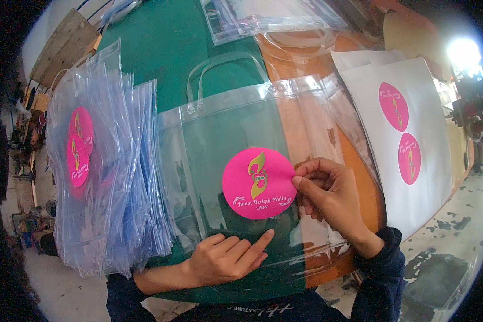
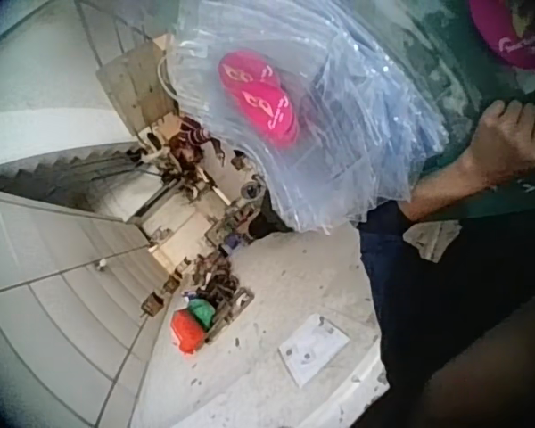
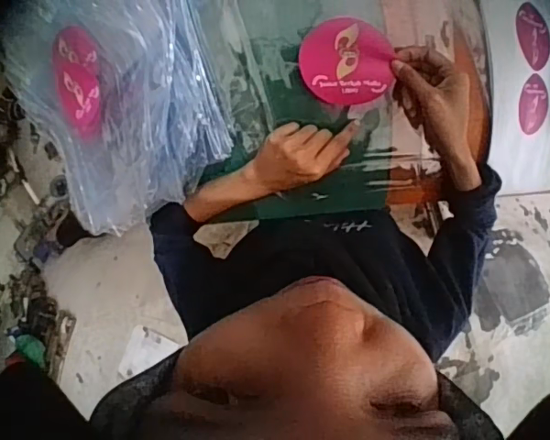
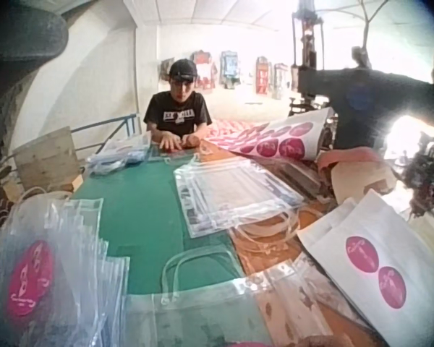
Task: The person peels pink circular stickers from a sheet and applies them to the center of clear plastic bags.
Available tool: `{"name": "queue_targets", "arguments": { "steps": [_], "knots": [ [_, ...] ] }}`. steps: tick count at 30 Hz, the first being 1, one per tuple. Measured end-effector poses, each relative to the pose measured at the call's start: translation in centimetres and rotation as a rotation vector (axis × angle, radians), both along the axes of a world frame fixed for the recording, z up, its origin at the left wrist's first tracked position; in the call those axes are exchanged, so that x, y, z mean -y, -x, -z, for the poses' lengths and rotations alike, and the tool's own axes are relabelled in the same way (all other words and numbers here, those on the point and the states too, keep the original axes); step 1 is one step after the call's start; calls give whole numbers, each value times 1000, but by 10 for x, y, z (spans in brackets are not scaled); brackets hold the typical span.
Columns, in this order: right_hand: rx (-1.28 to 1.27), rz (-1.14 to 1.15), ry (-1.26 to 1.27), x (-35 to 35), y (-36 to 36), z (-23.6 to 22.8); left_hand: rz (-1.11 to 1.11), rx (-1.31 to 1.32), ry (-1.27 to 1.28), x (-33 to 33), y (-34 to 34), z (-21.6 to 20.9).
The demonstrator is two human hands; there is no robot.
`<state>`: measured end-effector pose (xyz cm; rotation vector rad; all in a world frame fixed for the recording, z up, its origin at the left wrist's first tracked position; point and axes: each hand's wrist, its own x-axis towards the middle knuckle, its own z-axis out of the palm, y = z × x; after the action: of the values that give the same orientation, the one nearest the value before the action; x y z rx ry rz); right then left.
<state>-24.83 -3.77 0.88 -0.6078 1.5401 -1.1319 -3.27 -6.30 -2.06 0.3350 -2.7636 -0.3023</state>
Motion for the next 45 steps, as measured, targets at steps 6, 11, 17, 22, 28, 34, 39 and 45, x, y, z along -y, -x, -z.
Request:
{"name": "queue_targets", "arguments": {
  "steps": [6,11,17,22,28,34,39,45],
  "knots": [
    [5,9,24,0,1,2,3,-3,-35,1,1,0],
    [4,-1,1,0,0,1,5,8,-43,2,0,-2],
    [-10,-9,4,-1,1,0,0,-4,-66,2,0,-1],
    [24,-8,32,-3,0,3,4,18,-65,0,-2,-4],
    [16,-12,12,-2,1,2,15,15,-58,2,-1,-3],
    [18,-18,14,-1,1,0,-2,-11,-52,2,0,-1],
    [8,-12,0,-2,0,-1,6,3,-56,2,-1,-3],
    [-4,-20,-12,-1,-1,0,13,14,-53,2,-2,-3]
  ]
}}
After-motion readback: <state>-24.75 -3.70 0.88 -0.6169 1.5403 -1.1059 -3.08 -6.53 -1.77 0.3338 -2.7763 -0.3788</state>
